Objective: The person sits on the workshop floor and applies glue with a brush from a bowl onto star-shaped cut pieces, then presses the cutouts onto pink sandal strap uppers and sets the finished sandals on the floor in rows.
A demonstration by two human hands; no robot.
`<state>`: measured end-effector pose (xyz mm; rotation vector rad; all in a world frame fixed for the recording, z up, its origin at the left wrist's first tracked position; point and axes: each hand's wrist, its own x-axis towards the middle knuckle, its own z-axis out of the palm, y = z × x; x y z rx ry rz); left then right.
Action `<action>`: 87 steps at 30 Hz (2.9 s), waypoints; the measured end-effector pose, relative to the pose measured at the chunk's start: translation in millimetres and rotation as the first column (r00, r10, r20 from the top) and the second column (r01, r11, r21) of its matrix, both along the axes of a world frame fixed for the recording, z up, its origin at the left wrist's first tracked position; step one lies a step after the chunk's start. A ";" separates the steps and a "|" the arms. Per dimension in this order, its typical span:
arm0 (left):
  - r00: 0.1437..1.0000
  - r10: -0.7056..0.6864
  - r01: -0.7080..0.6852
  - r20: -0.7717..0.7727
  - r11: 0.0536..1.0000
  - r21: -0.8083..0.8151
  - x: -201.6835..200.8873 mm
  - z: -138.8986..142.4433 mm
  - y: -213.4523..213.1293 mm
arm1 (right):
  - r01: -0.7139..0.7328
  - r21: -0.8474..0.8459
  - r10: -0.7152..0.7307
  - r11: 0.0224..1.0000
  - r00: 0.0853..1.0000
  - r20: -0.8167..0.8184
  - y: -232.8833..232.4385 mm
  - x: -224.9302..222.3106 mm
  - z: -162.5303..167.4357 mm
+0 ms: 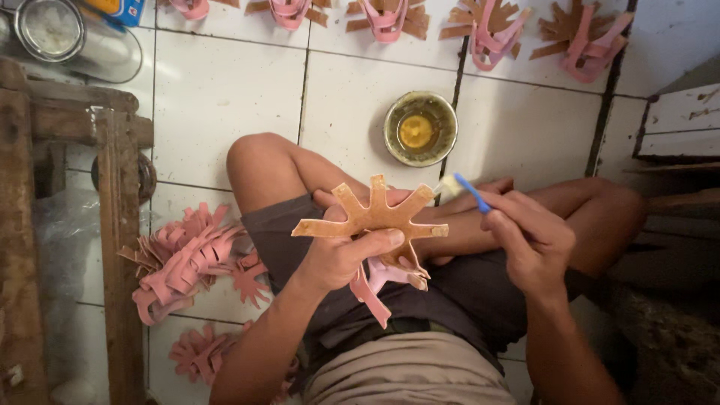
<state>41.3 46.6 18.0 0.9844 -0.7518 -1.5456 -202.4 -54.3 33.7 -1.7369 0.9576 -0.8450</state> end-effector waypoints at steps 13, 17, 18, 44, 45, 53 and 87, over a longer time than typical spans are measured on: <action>0.934 0.338 -0.337 0.112 0.941 -0.032 -12.5 -5.7 3.3 | 0.336 0.338 -0.426 0.879 0.873 0.240 -15.4 -18.4 -36.5; 0.903 0.421 -0.421 0.084 0.907 -0.012 -24.7 -2.7 -6.2 | 0.271 0.097 -0.284 0.958 0.945 0.161 2.0 -14.3 -30.2; 0.900 0.429 -0.430 0.073 0.903 0.001 -27.3 -1.9 -8.0 | 0.203 -0.007 -0.201 0.979 0.974 0.108 6.0 -11.1 -27.1; 0.884 0.379 -0.373 -0.275 0.925 0.075 -32.2 5.2 -16.8 | 0.239 0.064 -0.240 0.969 0.971 -0.007 -6.1 5.9 -26.6; 0.908 0.370 -0.371 -0.198 0.928 0.037 -31.0 7.0 -16.3 | 0.312 0.225 -0.329 0.923 0.943 0.043 -8.5 5.5 -30.3; 0.784 0.458 -0.424 0.420 0.888 -0.176 -47.7 10.2 -13.7 | 0.139 0.209 -0.146 0.968 0.989 0.017 6.8 19.4 -38.8; 0.796 0.565 -0.521 -0.218 0.822 0.229 -41.2 -7.2 -30.2 | -0.021 -0.105 0.031 0.994 0.995 0.099 4.9 14.4 -28.8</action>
